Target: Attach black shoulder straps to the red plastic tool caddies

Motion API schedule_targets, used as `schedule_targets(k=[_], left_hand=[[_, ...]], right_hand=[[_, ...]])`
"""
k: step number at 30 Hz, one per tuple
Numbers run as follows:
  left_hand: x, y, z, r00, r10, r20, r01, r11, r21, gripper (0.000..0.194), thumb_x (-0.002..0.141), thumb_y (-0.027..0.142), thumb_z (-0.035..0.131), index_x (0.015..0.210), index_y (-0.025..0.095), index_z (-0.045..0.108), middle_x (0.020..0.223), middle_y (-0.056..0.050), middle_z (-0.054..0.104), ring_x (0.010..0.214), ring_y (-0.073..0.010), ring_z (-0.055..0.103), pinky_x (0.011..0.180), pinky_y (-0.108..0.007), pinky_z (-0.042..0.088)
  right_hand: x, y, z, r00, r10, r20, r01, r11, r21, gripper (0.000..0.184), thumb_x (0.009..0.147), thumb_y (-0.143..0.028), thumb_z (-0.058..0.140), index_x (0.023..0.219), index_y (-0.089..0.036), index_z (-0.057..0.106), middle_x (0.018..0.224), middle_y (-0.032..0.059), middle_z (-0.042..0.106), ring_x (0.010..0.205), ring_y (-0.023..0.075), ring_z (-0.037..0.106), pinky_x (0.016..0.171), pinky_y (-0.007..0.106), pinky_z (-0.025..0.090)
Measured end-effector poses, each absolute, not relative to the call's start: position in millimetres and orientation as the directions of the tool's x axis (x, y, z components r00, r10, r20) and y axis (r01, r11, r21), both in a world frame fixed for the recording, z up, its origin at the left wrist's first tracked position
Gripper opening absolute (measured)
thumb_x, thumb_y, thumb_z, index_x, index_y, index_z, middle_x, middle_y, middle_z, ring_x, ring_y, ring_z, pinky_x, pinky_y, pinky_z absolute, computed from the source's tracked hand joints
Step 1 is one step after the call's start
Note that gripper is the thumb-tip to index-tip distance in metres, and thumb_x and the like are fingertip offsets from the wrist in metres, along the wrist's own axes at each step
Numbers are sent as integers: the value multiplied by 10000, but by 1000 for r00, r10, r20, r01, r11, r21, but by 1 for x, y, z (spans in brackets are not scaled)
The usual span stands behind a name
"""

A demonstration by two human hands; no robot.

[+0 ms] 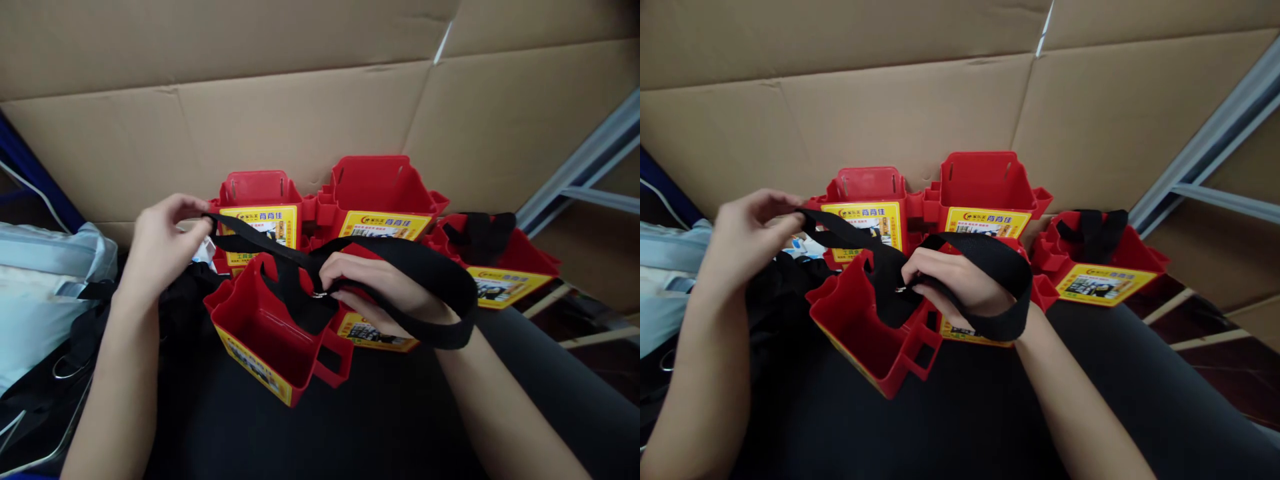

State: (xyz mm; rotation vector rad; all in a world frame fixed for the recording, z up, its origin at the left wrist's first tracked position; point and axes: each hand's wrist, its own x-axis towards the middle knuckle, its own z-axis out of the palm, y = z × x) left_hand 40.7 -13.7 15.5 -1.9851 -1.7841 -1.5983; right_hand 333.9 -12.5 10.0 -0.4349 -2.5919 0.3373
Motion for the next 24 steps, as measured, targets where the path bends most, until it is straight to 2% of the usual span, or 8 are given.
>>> schedule_targets(k=[3, 6, 7, 9, 12, 16, 20, 24], left_hand=[[61, -19, 16, 275, 710, 648, 772, -565, 292, 488, 704, 260, 640, 1169, 196, 508, 1214, -74, 545, 1111, -227, 514, 929, -368, 432], [85, -19, 12, 593, 639, 490, 657, -736, 163, 273, 791, 251, 569, 1063, 225, 588, 1139, -35, 598, 1113, -194, 509, 972, -367, 378], [92, -19, 11, 614, 627, 480, 640, -751, 163, 192, 820, 242, 533, 990, 226, 620, 1055, -22, 638, 1068, -183, 536, 959, -363, 382], [104, -23, 10, 512, 621, 593, 661, -726, 189, 171, 857, 227, 471, 887, 211, 639, 932, -15, 670, 979, -170, 573, 925, -355, 394], [119, -39, 13, 357, 606, 711, 677, -692, 250, 150, 828, 299, 520, 865, 183, 608, 913, -31, 657, 896, -168, 582, 844, -322, 427], [131, -54, 13, 526, 698, 486, 680, -688, 253, 279, 745, 430, 601, 848, 172, 576, 809, -17, 621, 709, -148, 569, 638, -263, 432], [127, -53, 12, 665, 695, 272, 654, -718, 239, 256, 835, 335, 508, 644, 165, 529, 602, 26, 554, 538, -94, 496, 550, -225, 374], [131, -55, 10, 559, 675, 482, 655, -716, 242, 226, 794, 405, 552, 797, 178, 554, 908, -27, 612, 707, -130, 571, 572, -229, 395]], right_hand=[[331, -14, 11, -823, 345, 451, 232, 929, -288, 74, 852, -111, 444, 854, -151, 506, 824, 46, 532, 736, 109, 482, 693, 209, 407], [330, -16, 11, -794, 361, 488, 259, 929, -266, 66, 840, -103, 462, 853, -146, 510, 814, 42, 541, 727, 105, 495, 691, 200, 413], [329, -17, 11, -768, 382, 514, 284, 923, -260, 71, 840, -103, 462, 867, -145, 512, 821, 44, 546, 731, 106, 501, 696, 201, 416], [329, -18, 10, -712, 421, 562, 334, 907, -255, 134, 848, -105, 450, 958, -144, 516, 872, 54, 558, 772, 114, 518, 732, 215, 423], [328, -20, 10, -666, 438, 604, 363, 898, -249, 232, 865, -120, 423, 1079, -161, 502, 935, 68, 567, 834, 131, 533, 767, 249, 433], [327, -22, 10, -638, 465, 614, 388, 883, -265, 169, 869, -148, 419, 981, -175, 542, 895, 61, 576, 792, 132, 543, 726, 252, 450], [332, -15, 8, -547, 522, 655, 478, 837, -269, 163, 867, -174, 432, 994, -183, 534, 931, 63, 585, 847, 154, 551, 783, 284, 437], [330, -17, 7, -489, 580, 651, 536, 789, -300, 145, 841, -173, 459, 964, -190, 535, 918, 49, 594, 835, 158, 572, 736, 267, 447]])
